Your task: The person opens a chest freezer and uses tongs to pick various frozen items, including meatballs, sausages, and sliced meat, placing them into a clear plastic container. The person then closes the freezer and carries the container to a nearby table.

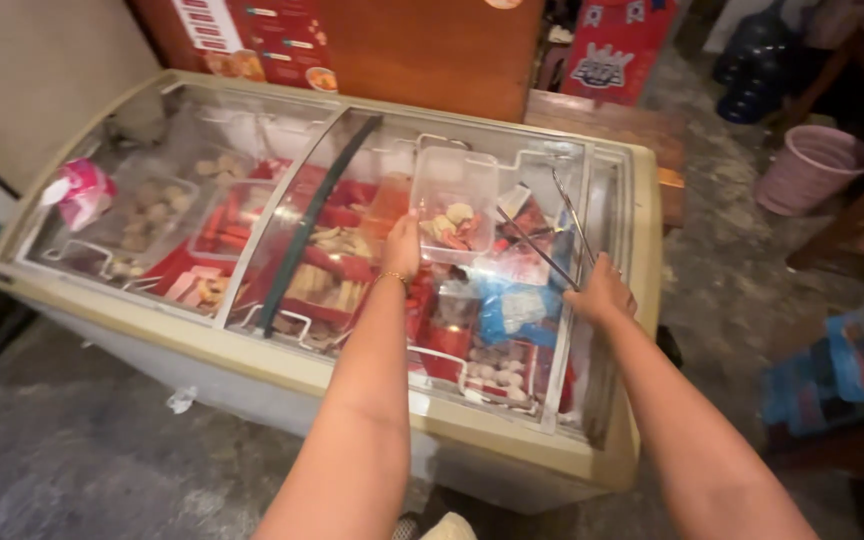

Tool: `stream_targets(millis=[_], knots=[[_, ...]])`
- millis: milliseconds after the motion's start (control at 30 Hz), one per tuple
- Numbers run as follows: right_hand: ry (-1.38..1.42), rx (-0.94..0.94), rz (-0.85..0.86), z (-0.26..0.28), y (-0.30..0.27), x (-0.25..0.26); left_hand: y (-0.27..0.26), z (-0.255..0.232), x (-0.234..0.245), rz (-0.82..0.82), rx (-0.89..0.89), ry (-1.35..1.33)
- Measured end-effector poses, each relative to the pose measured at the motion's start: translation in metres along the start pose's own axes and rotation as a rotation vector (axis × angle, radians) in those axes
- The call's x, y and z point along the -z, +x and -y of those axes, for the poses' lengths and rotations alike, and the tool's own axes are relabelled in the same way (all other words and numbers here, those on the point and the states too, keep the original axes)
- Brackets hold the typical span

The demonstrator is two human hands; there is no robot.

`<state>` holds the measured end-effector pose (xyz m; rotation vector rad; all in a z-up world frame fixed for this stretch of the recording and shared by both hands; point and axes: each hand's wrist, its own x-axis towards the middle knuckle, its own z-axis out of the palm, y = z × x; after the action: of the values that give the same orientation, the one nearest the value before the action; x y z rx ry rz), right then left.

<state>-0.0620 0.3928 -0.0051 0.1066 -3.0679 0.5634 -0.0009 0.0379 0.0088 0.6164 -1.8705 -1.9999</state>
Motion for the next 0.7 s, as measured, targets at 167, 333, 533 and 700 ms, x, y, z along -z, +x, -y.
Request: stream_targets(millis=[167,333,533,700], knots=[[-0.067,-0.086,0.028,-0.026,-0.017,0.034,-0.006,0.014,-0.034,0.032,0.052,0.009],[-0.046,-0.153,0.035,-0.045,-0.027,0.051,-0.014,0.016,-0.059,0.032,0.089,0.078],[-0.042,-0.027,0.016,-0.064,0.005,0.053,0.029,0.061,-0.057,-0.081,-0.360,0.437],[-0.099,0.246,-0.130,-0.092,0.073,0.052,-0.007,0.009,-0.021,-0.080,-0.149,0.269]])
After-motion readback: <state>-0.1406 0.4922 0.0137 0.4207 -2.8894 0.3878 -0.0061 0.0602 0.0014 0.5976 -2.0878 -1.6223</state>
